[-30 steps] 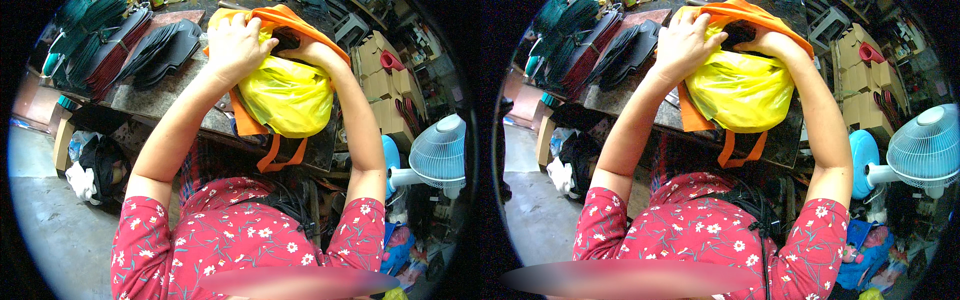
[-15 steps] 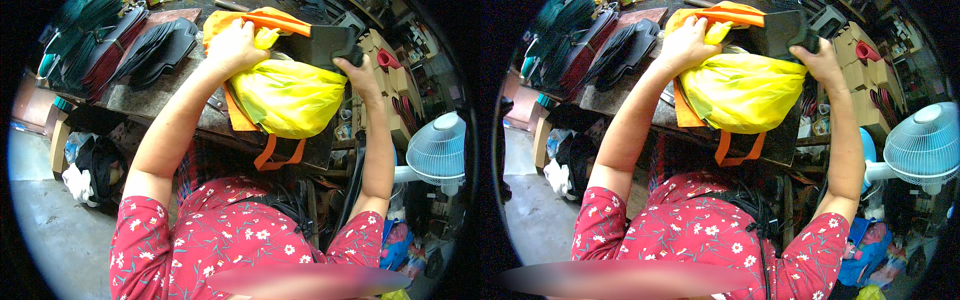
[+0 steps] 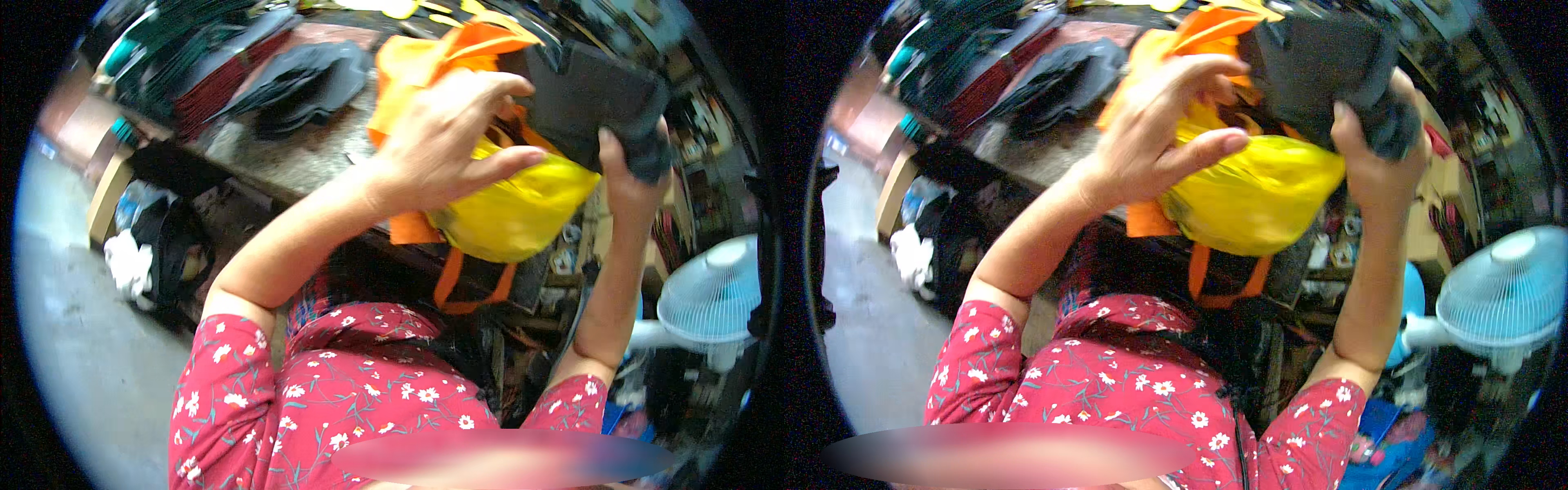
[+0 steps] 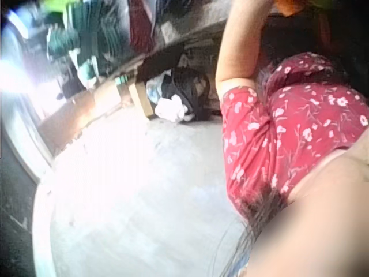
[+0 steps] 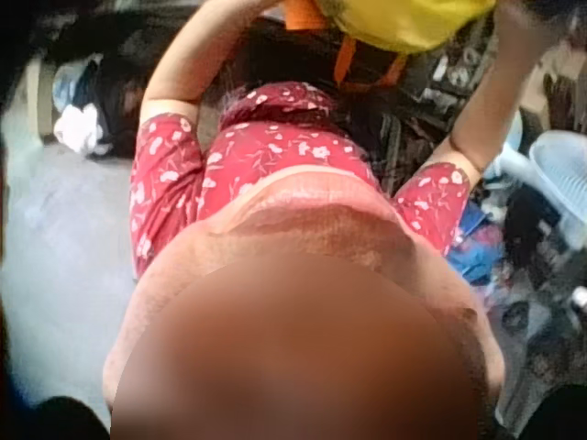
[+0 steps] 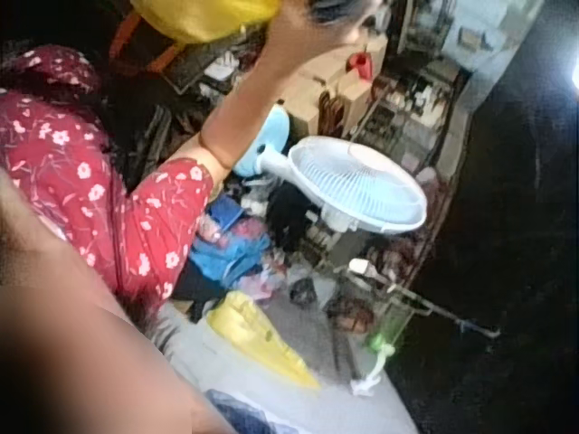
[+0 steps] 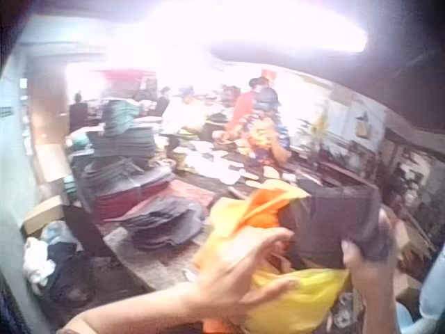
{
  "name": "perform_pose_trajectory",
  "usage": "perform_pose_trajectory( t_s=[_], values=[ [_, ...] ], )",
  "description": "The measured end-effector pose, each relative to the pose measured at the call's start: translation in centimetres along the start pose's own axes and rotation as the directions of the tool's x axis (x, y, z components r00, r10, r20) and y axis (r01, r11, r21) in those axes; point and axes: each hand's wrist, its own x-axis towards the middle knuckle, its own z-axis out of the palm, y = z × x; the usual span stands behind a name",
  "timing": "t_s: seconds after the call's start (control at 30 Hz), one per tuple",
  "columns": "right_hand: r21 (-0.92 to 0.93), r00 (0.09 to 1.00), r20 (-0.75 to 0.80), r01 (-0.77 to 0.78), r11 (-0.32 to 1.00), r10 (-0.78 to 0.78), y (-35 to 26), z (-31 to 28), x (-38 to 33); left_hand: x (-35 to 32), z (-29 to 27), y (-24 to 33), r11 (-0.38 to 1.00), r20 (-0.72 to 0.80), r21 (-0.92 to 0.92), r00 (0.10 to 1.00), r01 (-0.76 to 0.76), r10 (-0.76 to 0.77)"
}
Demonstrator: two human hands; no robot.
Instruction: The person unpacks black cut parts from a bag, then applies a yellow paste to the edges of each part by hand. The treated parts are placed on the table. The person handles the parts one at a time and repeatedly dips fingers into the paste to apply it along the edges.
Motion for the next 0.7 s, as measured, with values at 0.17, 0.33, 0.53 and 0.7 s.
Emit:
perform_pose_trajectory(
  t_s=[0.17,0.33,0.53,0.7],
  values=[
    [-0.049,0.760,0.346,0.600,0.799,-0.550,-4.9,5.9,-1.0,-0.2,-2.9,0.5,0.221,0.367,-0.766,0.694,0.603,-0.619],
    [0.159,0.674,0.281,0.669,0.726,-0.683,-6.5,8.3,-2.3,-2.4,-5.9,-1.8,0.194,0.600,-0.656,0.660,0.729,-0.451],
    [0.445,0.698,0.274,0.518,0.730,-0.662,-9.8,9.6,-1.9,-6.5,-10.3,0.5,0.258,0.533,-0.625,0.643,0.737,-0.550],
    [0.571,0.464,0.360,0.577,0.584,-0.810,-12.0,10.6,-2.9,-10.3,-11.5,2.0,0.123,0.590,-0.639,0.586,0.759,-0.555]
  ],
)
